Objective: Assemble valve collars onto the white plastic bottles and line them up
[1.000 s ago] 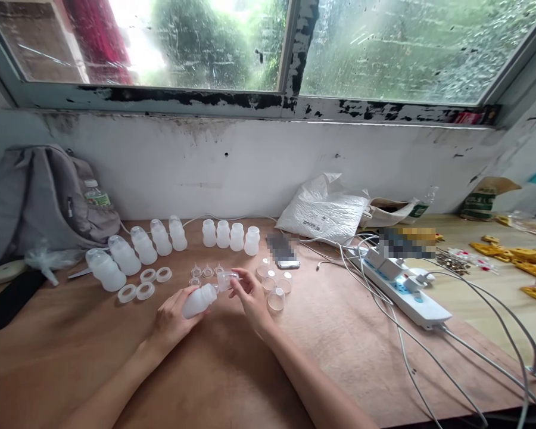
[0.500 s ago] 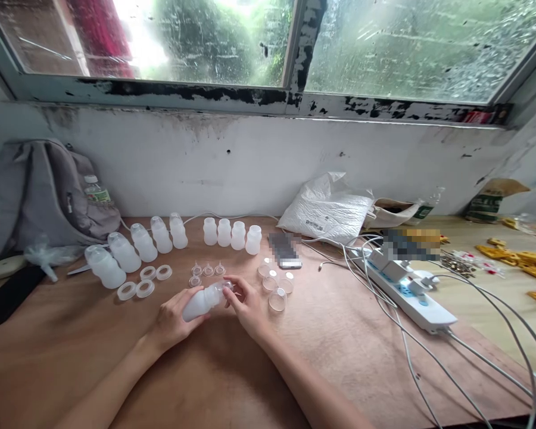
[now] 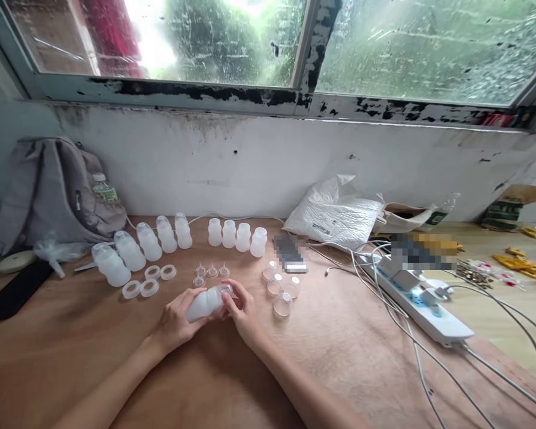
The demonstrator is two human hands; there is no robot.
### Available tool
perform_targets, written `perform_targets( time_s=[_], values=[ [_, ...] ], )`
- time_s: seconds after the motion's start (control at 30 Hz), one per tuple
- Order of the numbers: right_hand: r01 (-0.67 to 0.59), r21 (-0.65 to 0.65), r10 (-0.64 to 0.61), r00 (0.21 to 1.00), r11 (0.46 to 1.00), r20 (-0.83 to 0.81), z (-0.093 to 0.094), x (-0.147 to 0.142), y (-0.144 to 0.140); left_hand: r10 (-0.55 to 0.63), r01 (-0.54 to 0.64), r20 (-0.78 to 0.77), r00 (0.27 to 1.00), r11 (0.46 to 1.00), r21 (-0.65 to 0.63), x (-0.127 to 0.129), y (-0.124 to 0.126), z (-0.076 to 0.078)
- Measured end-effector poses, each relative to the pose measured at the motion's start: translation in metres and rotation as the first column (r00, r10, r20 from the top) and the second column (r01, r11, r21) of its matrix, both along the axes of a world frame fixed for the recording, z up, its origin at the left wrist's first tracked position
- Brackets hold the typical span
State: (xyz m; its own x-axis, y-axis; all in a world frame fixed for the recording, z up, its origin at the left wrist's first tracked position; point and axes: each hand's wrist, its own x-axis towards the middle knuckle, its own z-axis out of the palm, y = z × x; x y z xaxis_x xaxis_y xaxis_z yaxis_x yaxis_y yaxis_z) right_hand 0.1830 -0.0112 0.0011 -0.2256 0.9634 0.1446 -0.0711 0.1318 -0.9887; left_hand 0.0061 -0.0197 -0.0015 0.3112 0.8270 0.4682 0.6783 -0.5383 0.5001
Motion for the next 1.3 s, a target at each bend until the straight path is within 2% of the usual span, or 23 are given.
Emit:
perform_targets(
  time_s=[0.07, 0.17, 0.27, 0.37, 0.47, 0.57, 0.67, 0.77, 0.87, 0.97, 1.03, 1.1, 1.17, 1.3],
  values=[
    [0.007, 0.005, -0.007, 1.0, 1.0, -0.011, -0.001, -0.001, 0.001, -0.02, 0.021, 0.033, 0.999, 0.999, -0.028, 0.005, 0.001, -0.001],
    [0.075, 0.117, -0.078, 0.996, 0.99, 0.029, -0.003, -0.003, 0.0, -0.09, 0.099, 0.102, 0.991, 0.991, -0.085, 0.013, 0.001, -0.003],
    [0.048, 0.219, -0.072, 0.992, 0.974, 0.101, -0.006, -0.004, -0.002, -0.135, 0.17, 0.235, 0.962, 0.976, -0.134, 0.018, 0.0, -0.005],
    [0.045, 0.272, -0.091, 0.983, 0.961, 0.16, -0.006, -0.001, -0.001, -0.164, 0.263, 0.404, 0.9, 0.943, -0.204, 0.018, 0.0, -0.006],
    [0.052, 0.328, -0.122, 0.973, 0.943, 0.195, -0.005, 0.004, 0.002, -0.122, 0.331, 0.58, 0.805, 0.905, -0.269, 0.017, 0.002, -0.009],
    [0.069, 0.341, -0.14, 0.972, 0.937, 0.189, -0.006, 0.008, 0.006, -0.015, 0.278, 0.646, 0.764, 0.909, -0.309, 0.017, 0.005, -0.016],
    [0.09, 0.335, -0.158, 0.97, 0.938, 0.183, -0.008, 0.009, 0.009, 0.064, 0.155, 0.577, 0.815, 0.934, -0.322, 0.016, 0.005, -0.016],
    [0.113, 0.329, -0.177, 0.969, 0.937, 0.173, -0.009, 0.009, 0.009, 0.071, 0.015, 0.467, 0.882, 0.984, -0.178, 0.012, 0.004, 0.003],
    [0.121, 0.321, -0.184, 0.968, 0.939, 0.173, -0.009, 0.009, 0.007, 0.04, -0.038, 0.353, 0.935, 0.999, -0.012, 0.008, 0.003, 0.037],
    [0.123, 0.311, -0.185, 0.966, 0.942, 0.179, -0.008, 0.009, 0.007, -0.048, 0.048, 0.175, 0.983, 0.999, 0.007, 0.006, 0.007, 0.071],
    [0.126, 0.301, -0.187, 0.965, 0.945, 0.183, -0.007, 0.01, 0.006, -0.11, 0.112, 0.052, 0.993, 0.993, -0.025, 0.003, 0.015, 0.087],
    [0.131, 0.287, -0.189, 0.964, 0.949, 0.187, -0.006, 0.01, 0.006, -0.125, 0.124, -0.015, 0.992, 0.992, -0.036, 0.0, 0.026, 0.099],
    [0.134, 0.279, -0.191, 0.963, 0.951, 0.19, -0.006, 0.01, 0.006, -0.094, 0.093, -0.051, 0.994, 0.996, -0.013, -0.005, 0.043, 0.111],
    [0.142, 0.291, -0.203, 0.96, 0.946, 0.191, -0.005, 0.009, 0.007, 0.083, -0.078, -0.174, 0.981, 0.996, 0.037, -0.014, 0.091, 0.138]
  ],
)
